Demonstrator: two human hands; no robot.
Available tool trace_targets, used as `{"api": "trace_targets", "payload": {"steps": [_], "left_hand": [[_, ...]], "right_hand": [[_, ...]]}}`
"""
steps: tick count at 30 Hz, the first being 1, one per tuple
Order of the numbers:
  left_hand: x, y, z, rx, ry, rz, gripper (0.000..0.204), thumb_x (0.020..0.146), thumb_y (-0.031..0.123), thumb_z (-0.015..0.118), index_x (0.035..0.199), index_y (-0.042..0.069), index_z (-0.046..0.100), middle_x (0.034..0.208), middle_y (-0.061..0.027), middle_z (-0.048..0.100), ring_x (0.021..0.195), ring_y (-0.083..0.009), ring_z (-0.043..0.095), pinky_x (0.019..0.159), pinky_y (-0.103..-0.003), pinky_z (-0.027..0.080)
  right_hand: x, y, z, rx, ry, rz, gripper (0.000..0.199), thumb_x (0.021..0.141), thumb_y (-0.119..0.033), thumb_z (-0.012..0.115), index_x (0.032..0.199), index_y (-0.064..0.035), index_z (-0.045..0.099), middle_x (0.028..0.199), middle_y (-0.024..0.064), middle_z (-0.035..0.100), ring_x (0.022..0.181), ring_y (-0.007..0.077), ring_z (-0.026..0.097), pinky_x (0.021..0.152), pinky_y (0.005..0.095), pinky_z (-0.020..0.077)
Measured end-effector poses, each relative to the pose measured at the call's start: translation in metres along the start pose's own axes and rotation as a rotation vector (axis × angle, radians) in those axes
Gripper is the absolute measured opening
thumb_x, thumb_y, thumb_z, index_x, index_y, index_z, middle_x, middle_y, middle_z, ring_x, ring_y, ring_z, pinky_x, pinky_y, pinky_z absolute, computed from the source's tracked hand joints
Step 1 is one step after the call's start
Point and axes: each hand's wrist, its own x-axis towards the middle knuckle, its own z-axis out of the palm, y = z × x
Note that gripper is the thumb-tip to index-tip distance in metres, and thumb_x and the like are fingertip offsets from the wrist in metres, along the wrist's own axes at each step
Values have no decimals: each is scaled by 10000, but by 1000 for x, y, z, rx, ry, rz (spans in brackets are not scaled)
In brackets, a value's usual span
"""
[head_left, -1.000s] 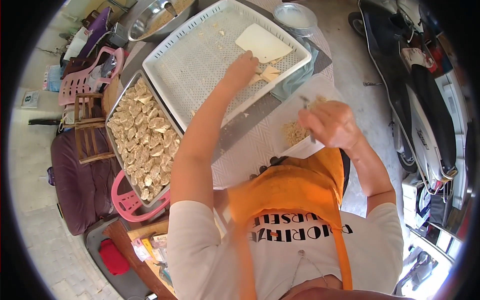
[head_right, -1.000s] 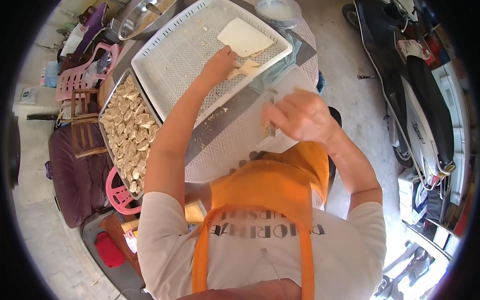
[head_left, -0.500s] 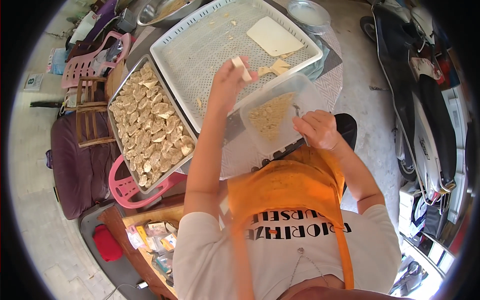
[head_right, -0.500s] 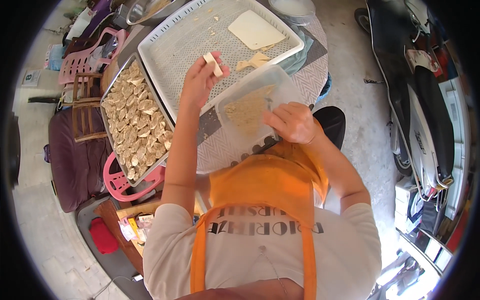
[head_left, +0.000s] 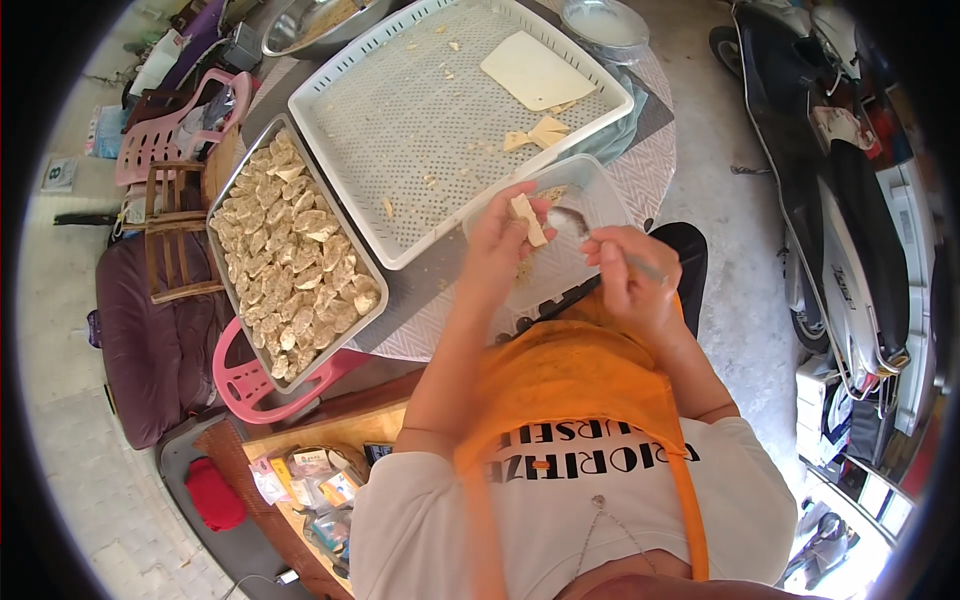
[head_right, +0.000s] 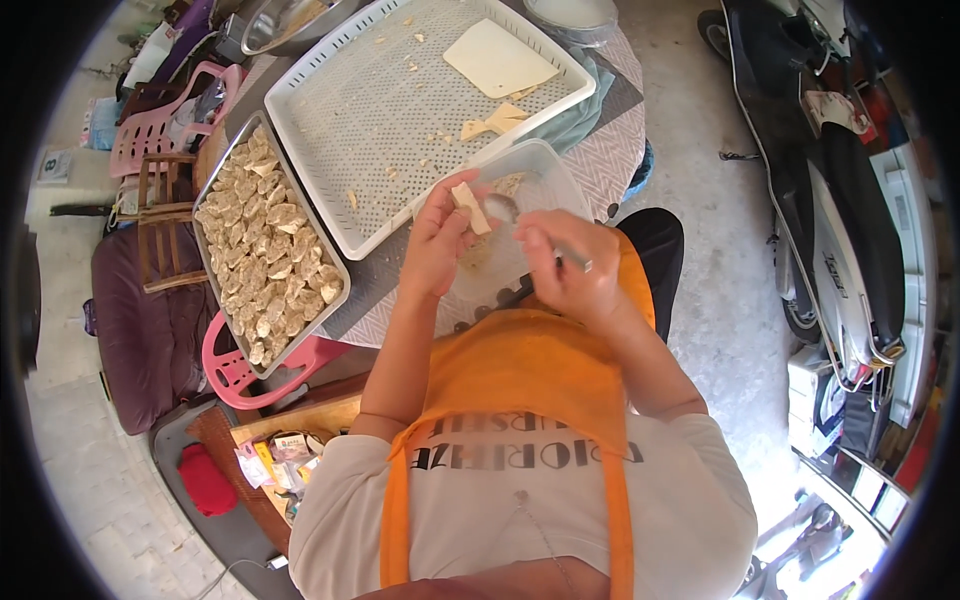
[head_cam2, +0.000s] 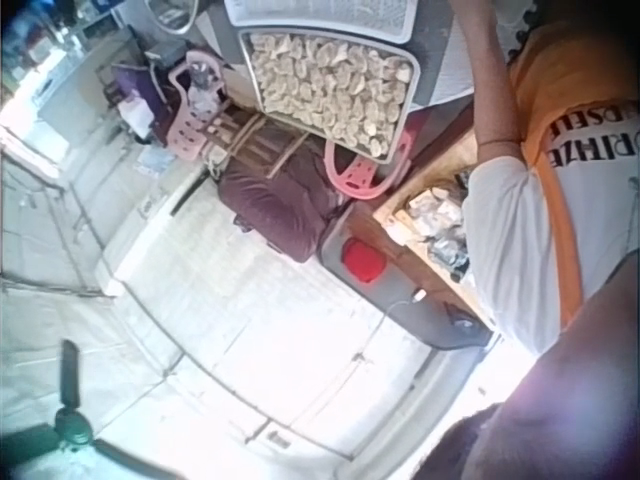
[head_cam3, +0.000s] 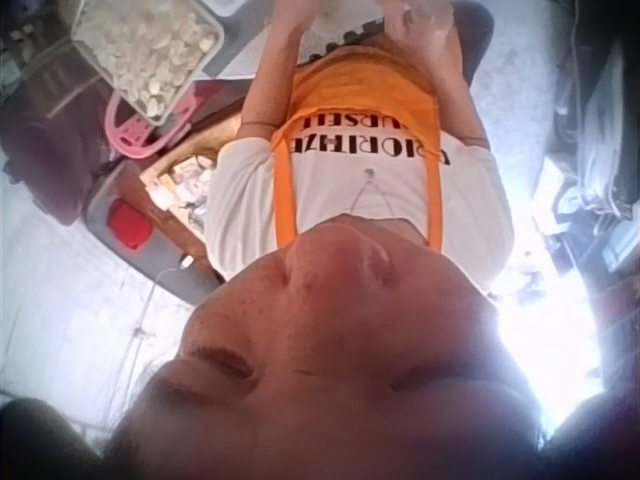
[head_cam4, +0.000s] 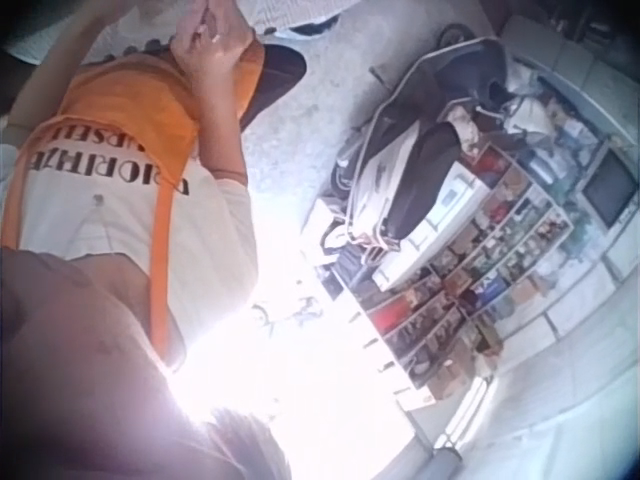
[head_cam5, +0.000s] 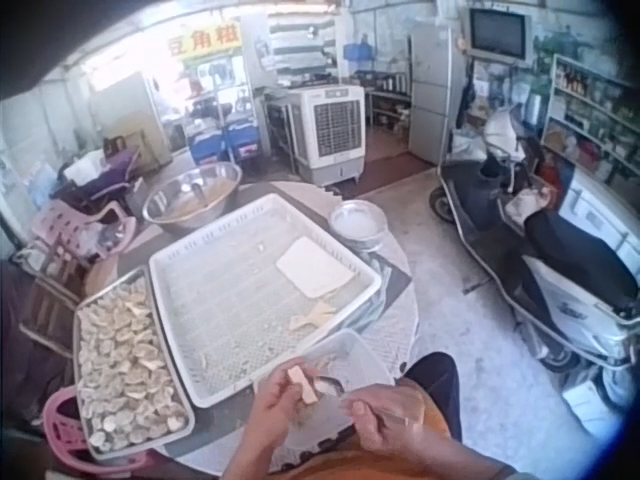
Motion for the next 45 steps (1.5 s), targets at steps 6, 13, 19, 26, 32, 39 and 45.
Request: {"api": "trace_targets", "payload": {"steps": [6,13,19,26,32,39,45], "left_hand": [[-1,1,-3,185,-76,37,444,880,-20,361,1304,67,459,1078,-73,601,874,-110,560,726,-205,476],[-7,-6,10,264,-72,103,406,894,-40,339,1221,79,548,1025,-51,598,807,-75,549,664,-207,457],[-10,-5,-17,441,46,244,310,919,-4,379,1184,13,540,1086,-90,588,1015,-143,551,845,-285,498],[-6,-8,-26,345,222,336,203,907,-40,412,1064,-15,538,1124,-116,565,1055,-178,549,898,-348,514],[-6,0,-30,160,233,213,237,892,-43,390,1085,-16,524,1142,-137,565,1074,-199,554,903,-351,513],[-7,22,-27,-10,232,166,290,863,-52,361,1103,-23,519,1138,-138,566,1082,-194,547,933,-361,493],[-2,15,-27,191,116,113,330,842,-31,372,1114,20,552,1100,-70,581,998,-126,547,855,-282,480]], "right_hand": [[0,-3,16,-78,-33,-159,102,761,49,614,860,26,613,753,119,639,607,269,632,536,315,512],[-2,9,35,-125,-26,-263,79,785,66,586,848,31,615,719,116,627,624,233,635,557,283,499],[10,14,18,267,19,478,75,826,-34,600,843,31,634,743,149,637,590,272,622,528,318,499],[27,88,43,-183,-237,392,186,861,-129,579,845,41,654,642,161,627,569,251,634,536,337,489],[28,92,79,405,-517,836,282,901,-162,529,876,96,640,736,145,665,655,205,665,649,292,545],[37,72,42,701,-496,981,298,931,-186,506,1044,79,585,876,149,649,785,206,663,710,281,550],[31,58,6,714,-338,961,277,935,-214,512,1028,33,597,845,126,650,718,164,631,656,265,515]]}}
